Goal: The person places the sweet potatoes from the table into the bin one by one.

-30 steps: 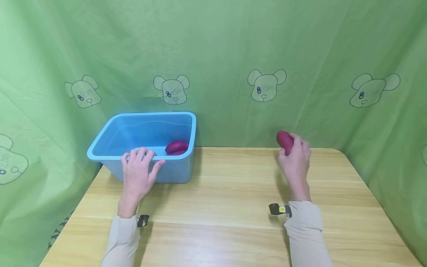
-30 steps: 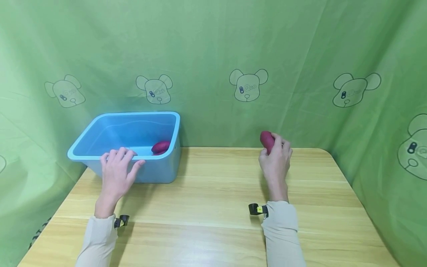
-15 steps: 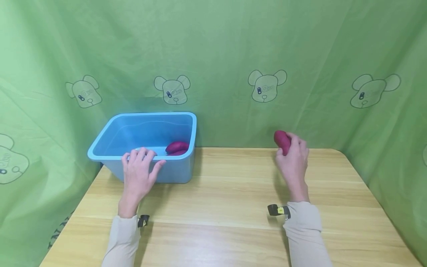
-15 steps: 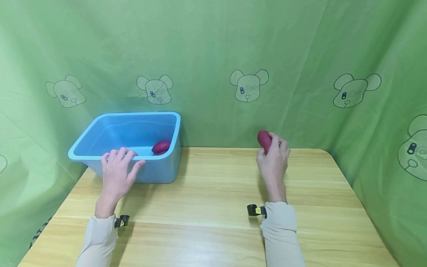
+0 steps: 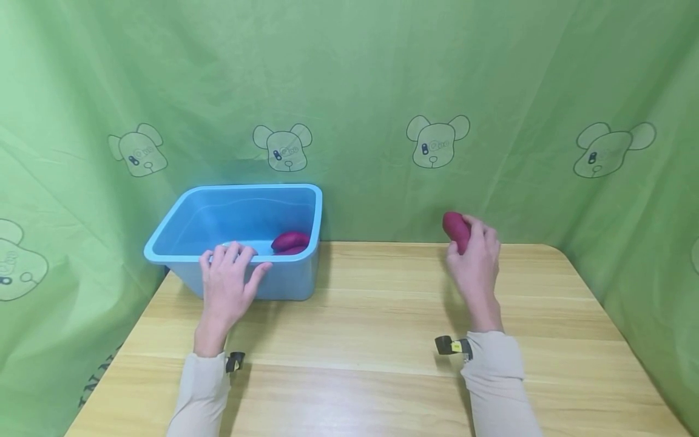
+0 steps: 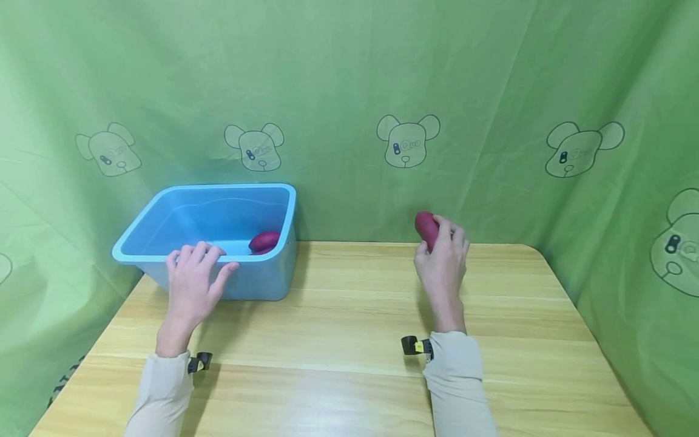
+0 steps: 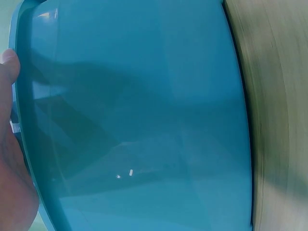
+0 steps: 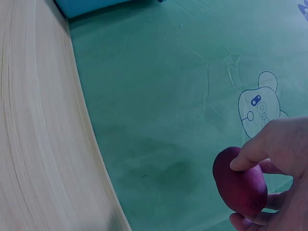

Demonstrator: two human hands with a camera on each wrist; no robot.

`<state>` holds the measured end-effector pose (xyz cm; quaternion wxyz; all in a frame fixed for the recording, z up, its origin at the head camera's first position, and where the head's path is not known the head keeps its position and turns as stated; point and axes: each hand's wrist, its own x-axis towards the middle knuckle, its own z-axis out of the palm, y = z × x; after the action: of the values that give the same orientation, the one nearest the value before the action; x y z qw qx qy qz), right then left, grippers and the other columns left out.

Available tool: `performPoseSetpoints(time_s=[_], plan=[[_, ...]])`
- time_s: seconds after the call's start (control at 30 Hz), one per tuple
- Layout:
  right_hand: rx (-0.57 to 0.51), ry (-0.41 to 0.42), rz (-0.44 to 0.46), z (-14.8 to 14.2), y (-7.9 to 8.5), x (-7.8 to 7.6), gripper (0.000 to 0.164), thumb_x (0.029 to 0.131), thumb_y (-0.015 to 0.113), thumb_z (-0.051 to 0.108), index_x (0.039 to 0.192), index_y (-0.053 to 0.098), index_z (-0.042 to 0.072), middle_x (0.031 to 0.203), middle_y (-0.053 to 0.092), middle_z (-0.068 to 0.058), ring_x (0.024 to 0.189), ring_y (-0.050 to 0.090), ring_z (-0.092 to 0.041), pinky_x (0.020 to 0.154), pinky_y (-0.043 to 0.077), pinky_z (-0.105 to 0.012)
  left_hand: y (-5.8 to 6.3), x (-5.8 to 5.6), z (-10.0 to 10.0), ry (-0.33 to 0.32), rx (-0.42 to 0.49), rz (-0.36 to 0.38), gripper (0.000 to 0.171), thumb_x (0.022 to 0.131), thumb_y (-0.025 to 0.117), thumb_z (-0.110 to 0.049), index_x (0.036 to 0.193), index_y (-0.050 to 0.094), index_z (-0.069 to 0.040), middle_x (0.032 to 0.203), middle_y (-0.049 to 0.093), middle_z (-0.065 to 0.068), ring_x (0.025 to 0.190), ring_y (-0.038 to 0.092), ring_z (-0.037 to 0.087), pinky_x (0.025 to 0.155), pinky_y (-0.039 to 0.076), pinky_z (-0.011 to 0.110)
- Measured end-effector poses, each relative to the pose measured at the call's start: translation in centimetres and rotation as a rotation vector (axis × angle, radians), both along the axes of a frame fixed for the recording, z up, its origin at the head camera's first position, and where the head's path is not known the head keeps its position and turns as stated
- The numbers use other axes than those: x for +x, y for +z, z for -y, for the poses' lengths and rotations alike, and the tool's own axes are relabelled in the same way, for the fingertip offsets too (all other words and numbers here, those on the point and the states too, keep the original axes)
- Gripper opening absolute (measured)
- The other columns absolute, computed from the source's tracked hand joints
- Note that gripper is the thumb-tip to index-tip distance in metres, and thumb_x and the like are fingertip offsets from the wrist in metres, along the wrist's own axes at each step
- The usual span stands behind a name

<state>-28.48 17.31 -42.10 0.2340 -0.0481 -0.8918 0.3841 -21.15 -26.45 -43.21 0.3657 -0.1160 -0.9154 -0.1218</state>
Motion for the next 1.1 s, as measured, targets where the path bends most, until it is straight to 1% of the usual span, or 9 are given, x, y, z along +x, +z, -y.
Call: performPoseSetpoints(time_s=[0.23,0.43,0.77,1.1], plan=[[0.006,0.009,-0.02,0.5,0.4,0.2,0.064,0.083,0.06,0.005,0.143,0.039,0.019,0.138,0.039,-0.021,0.118,0.039,-0.04,0.086,0.038,-0.063,0.0,0.0,0.0,0.001,0.001,0.002,0.039,0.09,0.054,-0.053,0.094,0.059,-0.015,0.097,0.054,0.005,0.097,0.045,0.03,0.092,0.023,0.054],[0.021,0.001,-0.042,0.7,0.4,0.2,0.063,0.083,0.06,0.005,0.141,0.041,0.019,0.135,0.041,-0.021,0.115,0.041,-0.039,0.083,0.039,-0.063,0.0,0.0,0.0,0.007,0.0,0.013,0.039,0.09,0.054,-0.054,0.094,0.059,-0.015,0.098,0.054,0.005,0.098,0.044,0.03,0.092,0.023,0.054],[0.025,0.011,-0.056,1.2,0.9,0.4,0.063,0.083,0.06,0.006,0.142,0.041,0.019,0.134,0.042,-0.02,0.115,0.041,-0.039,0.085,0.038,-0.062,0.1,0.1,0.0,0.011,-0.002,0.012,0.039,0.09,0.053,-0.054,0.094,0.058,-0.015,0.099,0.055,0.005,0.099,0.045,0.031,0.092,0.023,0.054],[0.033,0.026,-0.088,1.6,1.5,0.8,0.062,0.083,0.062,0.006,0.14,0.043,0.019,0.134,0.042,-0.019,0.114,0.042,-0.037,0.086,0.038,-0.06,0.2,0.1,-0.1,0.007,0.004,0.003,0.039,0.09,0.054,-0.054,0.094,0.058,-0.015,0.098,0.054,0.005,0.098,0.045,0.031,0.092,0.023,0.055]])
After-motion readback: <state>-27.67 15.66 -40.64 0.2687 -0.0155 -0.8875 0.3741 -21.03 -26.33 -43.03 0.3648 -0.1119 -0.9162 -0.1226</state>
